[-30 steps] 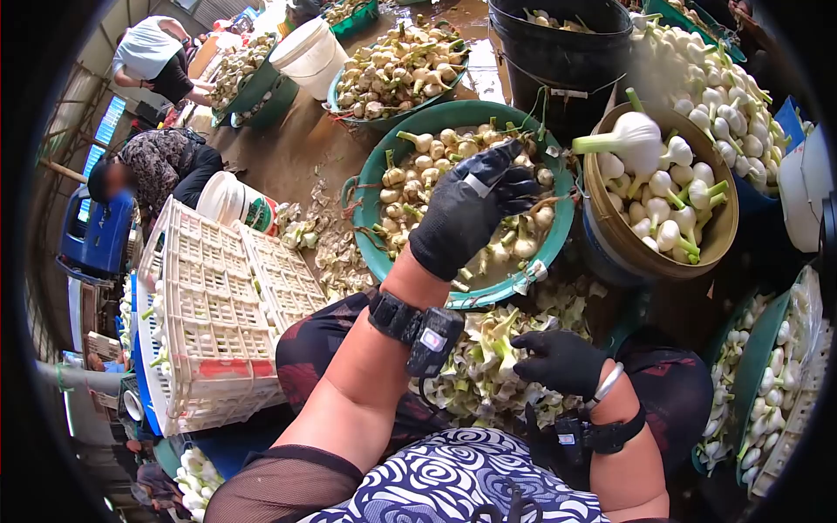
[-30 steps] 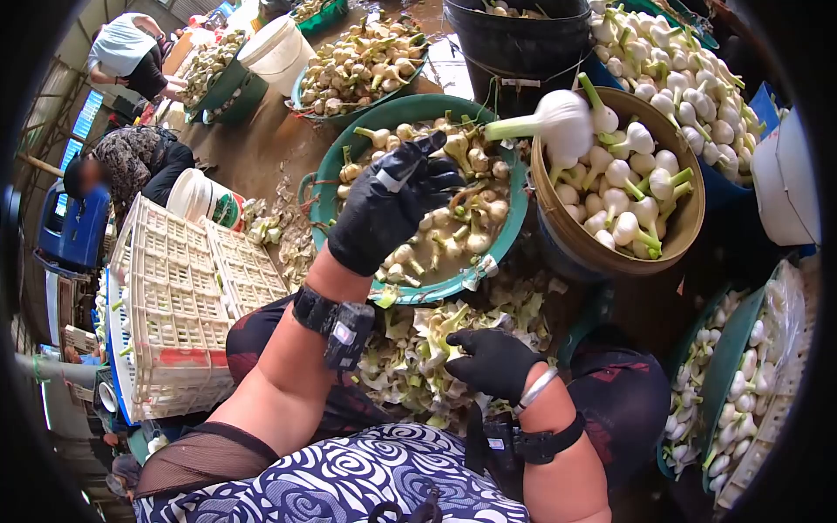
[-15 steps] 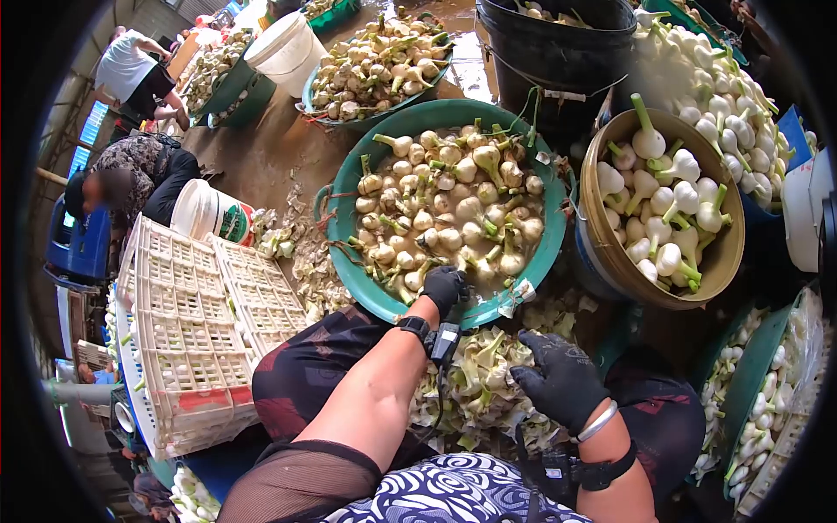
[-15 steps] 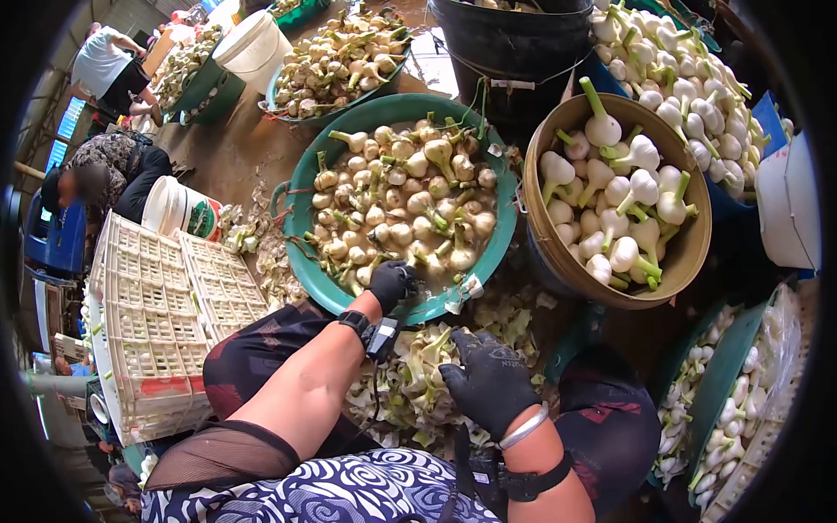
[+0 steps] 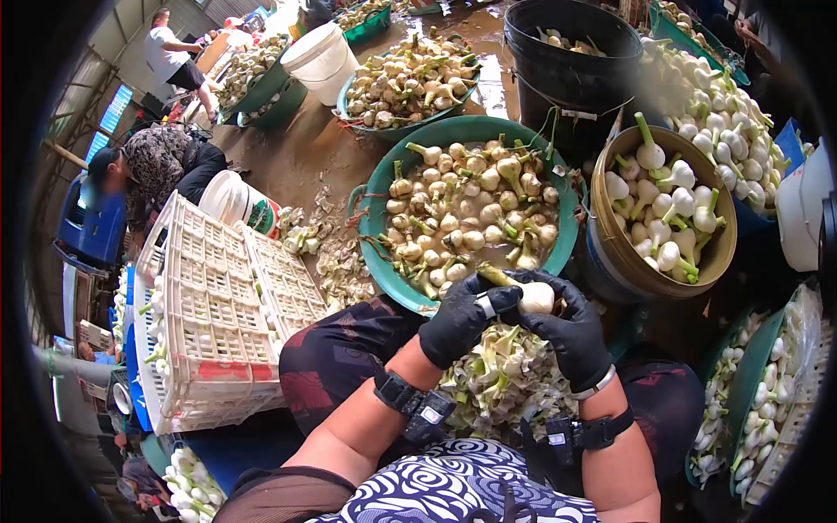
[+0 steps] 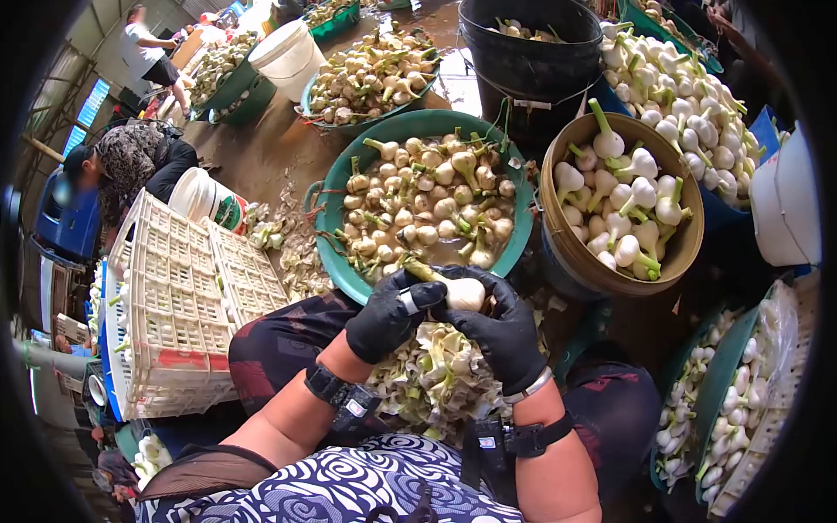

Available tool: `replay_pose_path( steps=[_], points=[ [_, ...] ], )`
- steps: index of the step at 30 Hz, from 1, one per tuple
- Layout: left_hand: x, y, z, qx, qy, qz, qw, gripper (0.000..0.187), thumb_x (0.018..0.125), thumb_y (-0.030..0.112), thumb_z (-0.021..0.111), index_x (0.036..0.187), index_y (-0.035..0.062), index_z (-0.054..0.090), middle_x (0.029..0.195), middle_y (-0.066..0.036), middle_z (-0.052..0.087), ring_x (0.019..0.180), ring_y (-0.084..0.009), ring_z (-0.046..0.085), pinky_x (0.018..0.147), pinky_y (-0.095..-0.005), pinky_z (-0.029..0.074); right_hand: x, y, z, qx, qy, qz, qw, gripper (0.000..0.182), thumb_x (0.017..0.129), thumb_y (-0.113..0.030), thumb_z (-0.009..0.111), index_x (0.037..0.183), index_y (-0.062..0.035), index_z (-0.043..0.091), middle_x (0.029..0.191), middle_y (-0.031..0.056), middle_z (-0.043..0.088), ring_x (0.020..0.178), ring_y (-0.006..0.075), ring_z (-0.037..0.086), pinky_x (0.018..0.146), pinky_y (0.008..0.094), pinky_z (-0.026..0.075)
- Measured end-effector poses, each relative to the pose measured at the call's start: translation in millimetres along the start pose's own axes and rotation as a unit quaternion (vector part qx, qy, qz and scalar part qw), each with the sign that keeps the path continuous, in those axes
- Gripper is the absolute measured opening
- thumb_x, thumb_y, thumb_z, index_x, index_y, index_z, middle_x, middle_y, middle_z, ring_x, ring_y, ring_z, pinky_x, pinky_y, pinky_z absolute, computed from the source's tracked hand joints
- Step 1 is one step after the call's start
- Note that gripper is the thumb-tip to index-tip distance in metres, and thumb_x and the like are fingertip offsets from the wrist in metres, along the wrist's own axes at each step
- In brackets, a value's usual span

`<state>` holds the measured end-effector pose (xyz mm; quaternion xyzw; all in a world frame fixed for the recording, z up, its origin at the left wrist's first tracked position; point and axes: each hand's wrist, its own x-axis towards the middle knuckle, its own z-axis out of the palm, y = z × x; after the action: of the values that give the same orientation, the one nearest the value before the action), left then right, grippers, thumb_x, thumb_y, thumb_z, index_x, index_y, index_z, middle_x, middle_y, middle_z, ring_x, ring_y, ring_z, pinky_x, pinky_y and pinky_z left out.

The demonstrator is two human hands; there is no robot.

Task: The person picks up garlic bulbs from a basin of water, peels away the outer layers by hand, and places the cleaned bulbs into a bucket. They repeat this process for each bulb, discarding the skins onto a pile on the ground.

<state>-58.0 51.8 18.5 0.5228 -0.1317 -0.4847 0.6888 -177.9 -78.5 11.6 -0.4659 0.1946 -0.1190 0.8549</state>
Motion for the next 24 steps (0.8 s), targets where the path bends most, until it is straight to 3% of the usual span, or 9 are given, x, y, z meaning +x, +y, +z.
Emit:
replay_pose_path(
  steps=[4, 7, 11, 15, 18, 19, 21, 23, 24],
  points=[
    [8.1, -10.1, 11.2, -0.053, 0.031, 0.012, 0.998, 0.036, 0.087, 0.017, 0.06, 0.117, -0.0019, 0.055, 0.105, -0.008, 0.062, 0.094, -0.0145, 0.059, 0.081, -0.0273, 0.047, -2.4, 9.2, -2.5, -0.137, 0.041, -0.157, 0.977, 0.06, 0.071, 0.0, 0.073, 0.124, 0.0045, 0.047, 0.119, 0.012, 0.055, 0.107, 0.0189, 0.055, 0.092, 0.0315, 0.046],
    [10.2, -7.2, 13.2, 0.007, 0.027, 0.041, 0.999, 0.034, 0.088, 0.017, 0.059, 0.116, -0.0025, 0.056, 0.105, -0.009, 0.062, 0.095, -0.016, 0.06, 0.083, -0.0281, 0.048, -4.1, 9.4, -5.5, -0.184, 0.049, -0.181, 0.965, 0.061, 0.071, 0.0, 0.072, 0.126, 0.0045, 0.046, 0.123, 0.0134, 0.053, 0.109, 0.0195, 0.054, 0.092, 0.0316, 0.046],
    [13.8, -9.4, 12.1, 0.016, 0.034, 0.019, 0.999, 0.03, 0.087, 0.013, 0.06, 0.112, -0.0029, 0.058, 0.096, -0.009, 0.064, 0.085, -0.0169, 0.063, 0.076, -0.0282, 0.05, -6.3, 3.6, -3.6, -0.023, 0.045, -0.11, 0.993, 0.055, 0.077, 0.005, 0.064, 0.128, 0.0052, 0.044, 0.123, 0.014, 0.053, 0.109, 0.0187, 0.054, 0.091, 0.0317, 0.047],
    [17.0, -4.5, 8.3, 0.068, 0.023, 0.02, 0.997, 0.025, 0.085, 0.009, 0.06, 0.106, -0.0038, 0.059, 0.087, -0.008, 0.065, 0.074, -0.0159, 0.063, 0.069, -0.0287, 0.05, -7.6, 0.2, -0.5, -0.041, 0.056, -0.099, 0.993, 0.049, 0.082, 0.002, 0.059, 0.128, 0.0056, 0.043, 0.12, 0.0131, 0.055, 0.106, 0.0177, 0.056, 0.089, 0.0331, 0.048],
    [16.5, -1.9, 9.1, 0.067, 0.024, 0.036, 0.997, 0.019, 0.083, 0.006, 0.06, 0.1, -0.0026, 0.061, 0.082, -0.008, 0.064, 0.067, -0.0156, 0.061, 0.064, -0.0286, 0.05, -8.3, 2.0, -2.6, -0.105, 0.079, -0.124, 0.983, 0.041, 0.09, -0.013, 0.052, 0.127, 0.0034, 0.045, 0.108, 0.0118, 0.06, 0.092, 0.0179, 0.061, 0.079, 0.0315, 0.052],
    [14.6, 1.3, 10.3, 0.126, 0.027, 0.037, 0.991, 0.019, 0.082, 0.005, 0.061, 0.1, -0.0006, 0.062, 0.084, -0.005, 0.065, 0.07, -0.0121, 0.06, 0.064, -0.0266, 0.049, -8.0, 0.9, -9.6, 0.043, 0.039, -0.015, 0.998, 0.039, 0.092, -0.021, 0.048, 0.124, 0.0008, 0.047, 0.101, 0.0116, 0.061, 0.083, 0.0174, 0.06, 0.07, 0.0292, 0.051],
    [13.2, 0.7, 8.4, 0.184, 0.032, 0.035, 0.982, 0.02, 0.081, 0.004, 0.061, 0.101, 0.0014, 0.063, 0.085, -0.003, 0.065, 0.073, -0.0085, 0.058, 0.064, -0.0247, 0.048, -6.2, -4.7, -9.4, 0.25, -0.013, 0.193, 0.949, 0.041, 0.094, -0.041, 0.039, 0.114, -0.007, 0.05, 0.086, 0.0145, 0.06, 0.063, 0.0209, 0.055, 0.051, 0.0268, 0.043],
    [16.5, -4.2, 3.6, 0.317, -0.022, 0.229, 0.92, 0.023, 0.077, 0.002, 0.064, 0.1, 0.004, 0.063, 0.087, -0.004, 0.064, 0.076, -0.0128, 0.06, 0.068, -0.0272, 0.049, -9.3, 0.3, -18.7, 0.301, -0.087, 0.319, 0.894, 0.041, 0.092, -0.042, 0.042, 0.114, -0.0075, 0.049, 0.081, 0.0163, 0.059, 0.059, 0.0212, 0.054, 0.048, 0.0275, 0.043],
    [17.1, -0.5, 0.6, 0.431, -0.052, 0.277, 0.857, 0.028, 0.074, 0.002, 0.066, 0.101, 0.0057, 0.063, 0.088, -0.007, 0.063, 0.081, -0.0184, 0.061, 0.074, -0.0297, 0.048, -9.3, 2.3, -17.9, 0.245, -0.101, 0.3, 0.916, 0.04, 0.091, -0.042, 0.043, 0.11, -0.0073, 0.051, 0.077, 0.0173, 0.059, 0.056, 0.0213, 0.054, 0.046, 0.0273, 0.042]
  ],
)
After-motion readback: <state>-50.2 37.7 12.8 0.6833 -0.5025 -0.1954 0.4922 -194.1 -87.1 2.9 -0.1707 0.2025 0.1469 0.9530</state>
